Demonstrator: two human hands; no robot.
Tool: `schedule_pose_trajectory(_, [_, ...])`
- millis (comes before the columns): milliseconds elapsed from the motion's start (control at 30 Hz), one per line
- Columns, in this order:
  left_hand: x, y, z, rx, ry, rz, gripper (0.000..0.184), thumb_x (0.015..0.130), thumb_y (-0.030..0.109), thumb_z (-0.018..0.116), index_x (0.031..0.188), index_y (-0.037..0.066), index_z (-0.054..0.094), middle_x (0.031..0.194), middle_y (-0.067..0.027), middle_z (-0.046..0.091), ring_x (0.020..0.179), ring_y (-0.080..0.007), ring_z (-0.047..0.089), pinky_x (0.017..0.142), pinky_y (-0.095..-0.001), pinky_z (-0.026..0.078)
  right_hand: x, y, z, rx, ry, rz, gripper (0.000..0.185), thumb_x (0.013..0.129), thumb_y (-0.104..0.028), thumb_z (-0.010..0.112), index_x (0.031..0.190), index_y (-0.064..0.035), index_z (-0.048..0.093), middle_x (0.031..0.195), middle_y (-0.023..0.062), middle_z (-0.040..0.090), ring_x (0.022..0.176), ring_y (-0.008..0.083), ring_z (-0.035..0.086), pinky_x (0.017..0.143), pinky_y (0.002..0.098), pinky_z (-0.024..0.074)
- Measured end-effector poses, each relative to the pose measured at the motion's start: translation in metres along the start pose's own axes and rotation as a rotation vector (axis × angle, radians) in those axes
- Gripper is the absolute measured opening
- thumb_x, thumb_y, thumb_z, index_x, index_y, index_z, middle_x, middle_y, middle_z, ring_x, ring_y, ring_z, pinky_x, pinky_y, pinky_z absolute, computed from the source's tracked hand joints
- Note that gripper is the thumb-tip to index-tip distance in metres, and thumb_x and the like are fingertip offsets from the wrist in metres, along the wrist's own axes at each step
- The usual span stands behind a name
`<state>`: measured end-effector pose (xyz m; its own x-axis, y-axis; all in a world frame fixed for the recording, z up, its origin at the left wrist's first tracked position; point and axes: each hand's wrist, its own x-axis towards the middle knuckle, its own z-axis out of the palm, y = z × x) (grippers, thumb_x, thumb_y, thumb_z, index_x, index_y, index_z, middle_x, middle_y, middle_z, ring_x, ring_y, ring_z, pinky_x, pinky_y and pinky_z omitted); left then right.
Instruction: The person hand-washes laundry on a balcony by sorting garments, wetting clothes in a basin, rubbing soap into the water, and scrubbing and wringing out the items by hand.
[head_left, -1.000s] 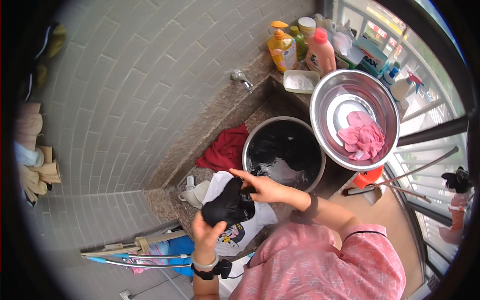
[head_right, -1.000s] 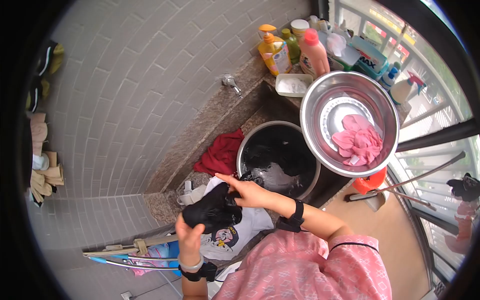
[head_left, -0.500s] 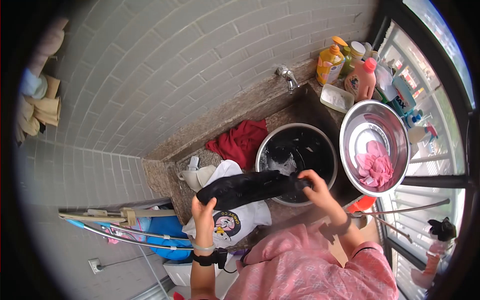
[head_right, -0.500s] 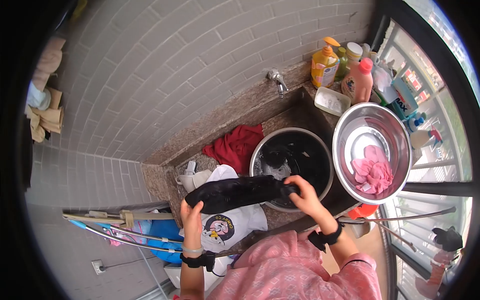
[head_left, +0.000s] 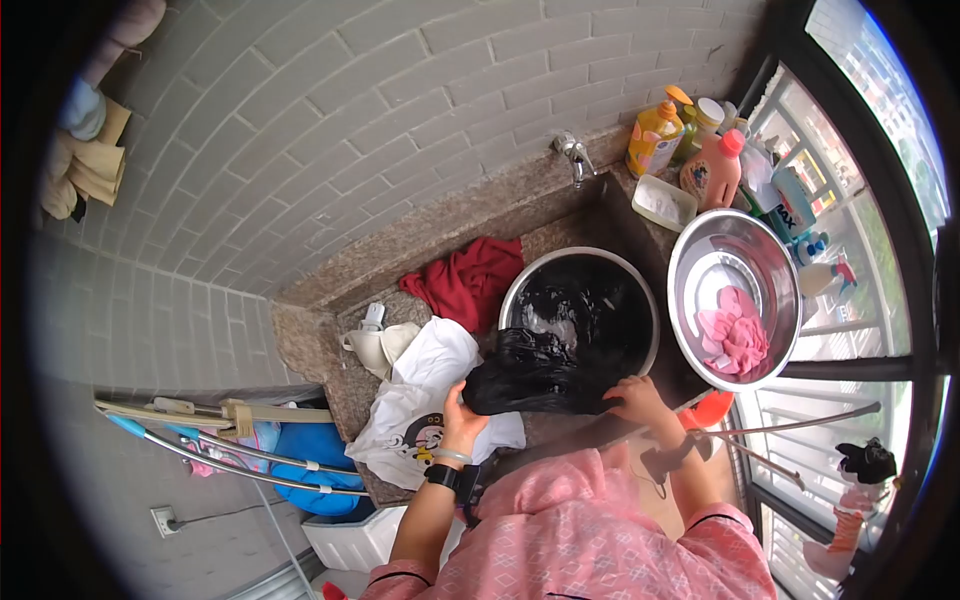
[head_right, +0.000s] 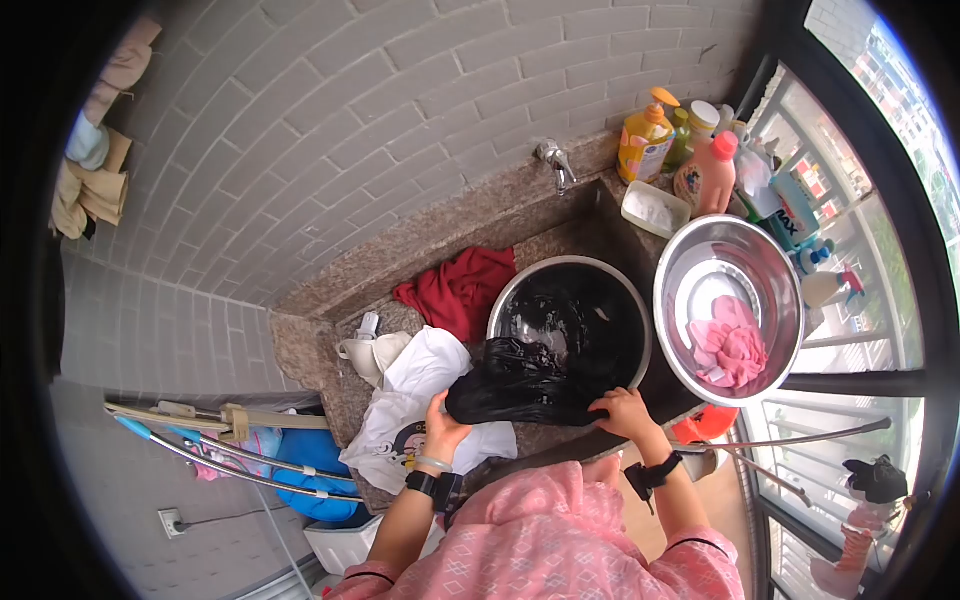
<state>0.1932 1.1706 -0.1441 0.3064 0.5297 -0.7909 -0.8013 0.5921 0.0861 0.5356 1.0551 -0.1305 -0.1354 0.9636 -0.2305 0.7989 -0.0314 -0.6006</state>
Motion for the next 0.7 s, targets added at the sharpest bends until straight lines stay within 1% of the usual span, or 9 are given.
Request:
schedule_pose_trajectory(100, [-0.018,-0.005,0.013,0.136,-0.165,0.000,0.040,0.087,0.022,0.055,0.120,0.001,0.050,0.124,-0.0135,0.052,0.116,-0.0278,0.048,0.101,-0.0434,0.034,0.010,-0.021,0.008,-0.107,-0.198,-0.026,0.033,0.067,-0.029,0.069,0.099,-0.0193,0.065,0.091,0.0050,0.059,0.096,0.0249,0.054,0.083,0.0387,0.0375])
schedule_pose_trajectory(233, [-0.050,-0.005,0.019,0.180,-0.297,-0.004,0.047,0.086,0.023,0.057,0.126,0.001,0.046,0.128,-0.0157,0.048,0.121,-0.0309,0.043,0.105,-0.0450,0.029,0.040,-0.064,0.018,0.161,0.011,-0.154,0.059,0.070,-0.032,0.070,0.123,-0.0161,0.048,0.109,0.0134,0.055,0.103,0.0293,0.053,0.085,0.0412,0.0422])
schedule_pose_trajectory(300, [-0.061,-0.001,0.015,0.163,-0.439,-0.016,0.053,0.081,0.021,0.061,0.127,0.000,0.044,0.129,-0.0169,0.047,0.121,-0.0324,0.042,0.107,-0.0466,0.026,0.060,-0.092,0.015,0.392,0.152,-0.296,0.058,0.073,-0.030,0.069,0.123,-0.0114,0.046,0.113,0.0154,0.054,0.104,0.0315,0.053,0.085,0.0423,0.0427])
schedule_pose_trajectory(333, [-0.068,0.000,0.017,0.098,-0.447,-0.059,0.057,0.074,0.011,0.064,0.127,-0.001,0.043,0.129,-0.0165,0.047,0.119,-0.0327,0.044,0.105,-0.0472,0.029,0.066,-0.104,0.012,0.368,0.158,-0.358,0.057,0.072,-0.028,0.070,0.122,-0.0110,0.046,0.117,0.0138,0.053,0.107,0.0318,0.052,0.087,0.0414,0.0422])
schedule_pose_trajectory(367, [-0.071,0.001,0.019,0.098,-0.451,-0.057,0.057,0.074,0.011,0.064,0.127,-0.001,0.043,0.129,-0.0165,0.047,0.119,-0.0327,0.044,0.105,-0.0472,0.029,0.072,-0.114,0.012,0.360,0.149,-0.421,0.046,0.074,-0.024,0.068,0.113,-0.0086,0.052,0.113,0.0127,0.056,0.104,0.0320,0.053,0.085,0.0393,0.0432])
schedule_pose_trajectory(433, [-0.079,0.005,0.026,0.285,-0.536,0.014,0.055,0.070,0.003,0.058,0.124,0.000,0.047,0.126,-0.0172,0.049,0.116,-0.0345,0.047,0.102,-0.0474,0.034,0.092,-0.117,0.021,0.527,-0.160,-0.417,0.024,0.082,-0.019,0.062,0.098,-0.0027,0.057,0.099,0.0092,0.059,0.095,0.0223,0.057,0.081,0.0325,0.0444])
schedule_pose_trajectory(533, [-0.100,0.005,0.046,0.470,-0.482,0.176,0.061,0.064,-0.008,0.053,0.124,0.000,0.045,0.122,-0.0161,0.051,0.114,-0.0332,0.049,0.099,-0.0465,0.039,0.095,-0.114,-0.002,1.043,-0.151,-0.327,0.016,0.092,-0.019,0.051,0.090,-0.0042,0.055,0.078,-0.0037,0.047,0.078,0.0057,0.043,0.073,0.0218,0.0386])
schedule_pose_trajectory(600, [-0.105,0.009,0.053,0.475,-0.448,0.172,0.061,0.064,-0.011,0.052,0.124,0.001,0.045,0.120,-0.0142,0.053,0.113,-0.0307,0.051,0.098,-0.0440,0.040,0.080,-0.118,-0.052,1.169,-0.015,-0.178,0.017,0.093,-0.018,0.050,0.086,-0.0039,0.054,0.084,-0.0040,0.046,0.082,0.0060,0.043,0.074,0.0220,0.0371])
schedule_pose_trajectory(700, [-0.106,0.011,0.055,0.518,-0.435,0.175,0.060,0.066,-0.013,0.054,0.124,0.000,0.044,0.118,-0.0123,0.054,0.110,-0.0265,0.052,0.096,-0.0400,0.042,0.061,-0.114,-0.100,1.277,0.030,-0.332,0.017,0.093,-0.016,0.047,0.084,-0.0024,0.053,0.082,0.0001,0.046,0.078,0.0097,0.041,0.072,0.0241,0.0343])
